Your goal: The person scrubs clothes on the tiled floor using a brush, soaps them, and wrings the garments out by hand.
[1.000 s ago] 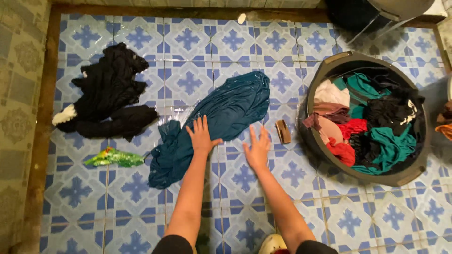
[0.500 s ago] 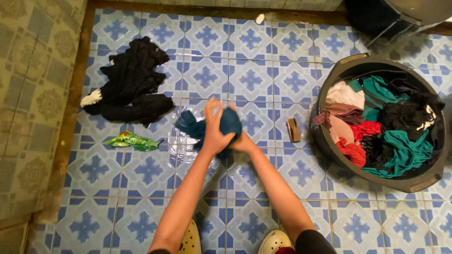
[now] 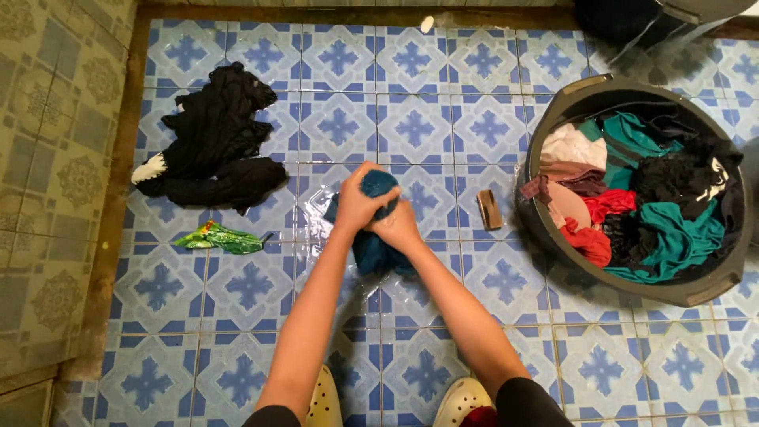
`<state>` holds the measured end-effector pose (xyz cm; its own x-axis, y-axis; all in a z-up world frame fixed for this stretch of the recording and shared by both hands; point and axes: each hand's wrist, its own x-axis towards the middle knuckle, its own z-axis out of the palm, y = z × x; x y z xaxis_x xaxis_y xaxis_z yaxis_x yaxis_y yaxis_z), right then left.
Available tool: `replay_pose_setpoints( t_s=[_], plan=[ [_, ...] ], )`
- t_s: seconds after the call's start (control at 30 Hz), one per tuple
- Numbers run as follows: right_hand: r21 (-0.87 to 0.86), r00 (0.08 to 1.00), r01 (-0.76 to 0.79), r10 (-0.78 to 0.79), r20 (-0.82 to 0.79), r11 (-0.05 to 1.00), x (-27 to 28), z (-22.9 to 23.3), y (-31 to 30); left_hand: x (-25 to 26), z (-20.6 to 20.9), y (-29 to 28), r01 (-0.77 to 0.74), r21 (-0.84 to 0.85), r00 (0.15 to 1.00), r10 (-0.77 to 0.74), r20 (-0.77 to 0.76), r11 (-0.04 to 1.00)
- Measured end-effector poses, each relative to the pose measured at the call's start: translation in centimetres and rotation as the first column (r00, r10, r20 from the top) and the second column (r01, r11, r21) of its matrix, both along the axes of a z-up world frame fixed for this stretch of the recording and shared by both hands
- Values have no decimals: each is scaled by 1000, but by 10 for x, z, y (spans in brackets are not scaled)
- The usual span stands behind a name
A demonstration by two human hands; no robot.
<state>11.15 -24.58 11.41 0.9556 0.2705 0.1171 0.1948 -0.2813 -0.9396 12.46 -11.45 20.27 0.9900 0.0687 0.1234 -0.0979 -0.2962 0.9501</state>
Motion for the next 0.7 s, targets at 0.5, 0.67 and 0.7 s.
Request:
replay_pose_setpoints(
  t_s=[0.5, 0.67, 0.7],
  plan=[
    [-113, 980, 162, -146, 135, 980, -4, 72, -1, -40, -47, 31, 128, -626, 938, -299, -177, 769],
    [354, 994, 17, 22, -105, 935, 34, 58, -7, -28, -78, 9, 200, -417, 970, -240, -44, 886],
    [293, 985, -79, 120, -124, 953, 37, 85, -9, -22, -72, 9, 133, -386, 970, -200, -140, 913]
  ],
)
